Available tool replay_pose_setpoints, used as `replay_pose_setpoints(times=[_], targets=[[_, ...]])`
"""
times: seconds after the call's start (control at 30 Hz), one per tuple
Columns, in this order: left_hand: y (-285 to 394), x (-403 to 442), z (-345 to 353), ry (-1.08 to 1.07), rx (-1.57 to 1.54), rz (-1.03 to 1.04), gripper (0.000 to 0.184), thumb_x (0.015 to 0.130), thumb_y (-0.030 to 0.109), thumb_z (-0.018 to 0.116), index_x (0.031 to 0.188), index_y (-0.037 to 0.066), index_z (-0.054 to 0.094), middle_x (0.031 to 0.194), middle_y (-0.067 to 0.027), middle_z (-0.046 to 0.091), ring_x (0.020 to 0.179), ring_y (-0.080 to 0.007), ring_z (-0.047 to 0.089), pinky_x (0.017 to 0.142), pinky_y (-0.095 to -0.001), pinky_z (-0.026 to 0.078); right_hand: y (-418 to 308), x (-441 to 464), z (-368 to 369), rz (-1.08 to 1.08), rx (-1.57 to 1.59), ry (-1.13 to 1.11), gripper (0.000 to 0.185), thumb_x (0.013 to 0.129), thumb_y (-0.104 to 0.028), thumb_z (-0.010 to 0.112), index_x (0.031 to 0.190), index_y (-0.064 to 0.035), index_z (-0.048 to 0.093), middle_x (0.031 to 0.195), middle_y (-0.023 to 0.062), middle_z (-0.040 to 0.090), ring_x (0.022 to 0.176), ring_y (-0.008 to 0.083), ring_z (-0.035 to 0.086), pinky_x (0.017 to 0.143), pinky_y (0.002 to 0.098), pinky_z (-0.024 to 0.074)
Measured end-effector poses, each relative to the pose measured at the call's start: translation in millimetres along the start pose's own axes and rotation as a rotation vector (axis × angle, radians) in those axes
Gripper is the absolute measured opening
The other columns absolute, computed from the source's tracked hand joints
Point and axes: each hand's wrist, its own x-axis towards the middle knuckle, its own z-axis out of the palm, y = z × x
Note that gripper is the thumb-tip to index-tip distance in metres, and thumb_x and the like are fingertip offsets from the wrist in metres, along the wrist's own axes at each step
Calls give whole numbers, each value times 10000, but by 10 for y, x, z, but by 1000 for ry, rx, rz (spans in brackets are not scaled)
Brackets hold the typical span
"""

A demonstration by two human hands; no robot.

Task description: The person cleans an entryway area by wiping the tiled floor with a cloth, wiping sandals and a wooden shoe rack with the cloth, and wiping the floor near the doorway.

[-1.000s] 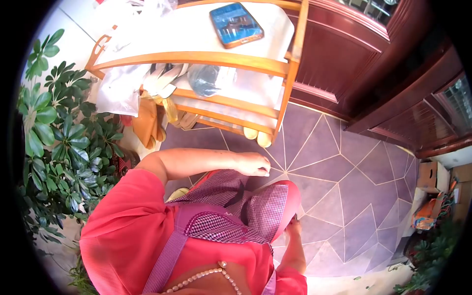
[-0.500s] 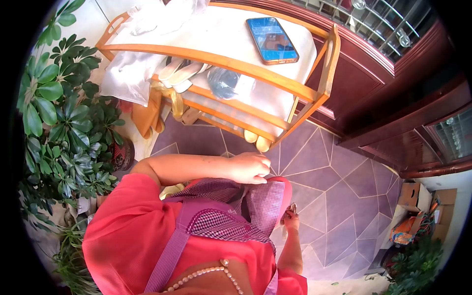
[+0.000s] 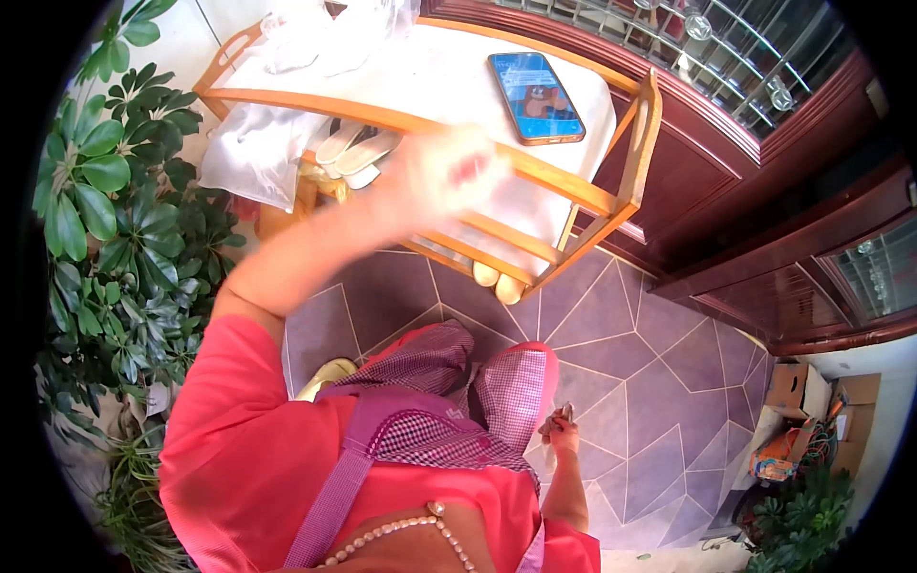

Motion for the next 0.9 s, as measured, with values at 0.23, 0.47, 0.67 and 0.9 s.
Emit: replay_pose_setpoints(times=[0.23, 0.47, 0.67, 0.9], targets=[[-1426, 1259, -148, -208, 281, 43, 465, 805, 110, 534, 1268, 81, 493, 1293, -127, 507, 1232, -287, 429, 993, -435, 344, -222, -105, -175, 199, 40, -171, 299, 734, -199, 653, 1019, -131, 711, 1069, 171, 609, 962, 311, 626, 861, 368, 502], [-1138, 1596, 30, -652, 819, 507, 681, 810, -9, 536, 1416, 213, 318, 1442, -25, 346, 1361, -231, 210, 1090, -524, 178, -330, -245, -181, 141, 62, -133, 329, 712, -172, 640, 1029, -113, 706, 1010, 177, 644, 902, 302, 651, 814, 360, 517], [-831, 1794, 68, -949, 774, 478, 731, 712, -92, 564, 1375, 170, 404, 1372, -50, 459, 1279, -243, 363, 1042, -501, 246, -181, -157, 31, 142, 9, -122, 345, 715, -180, 621, 1050, -143, 696, 1089, 174, 573, 1003, 328, 590, 904, 392, 476], [-819, 1971, -257, -744, 654, 792, 505, 700, 222, 622, 1189, 141, 520, 1203, -93, 520, 1203, -273, 416, 991, -443, 310, 40, -175, 186, 134, 57, -139, 289, 761, -224, 643, 1033, -141, 700, 1118, 175, 550, 992, 336, 589, 895, 390, 481]])
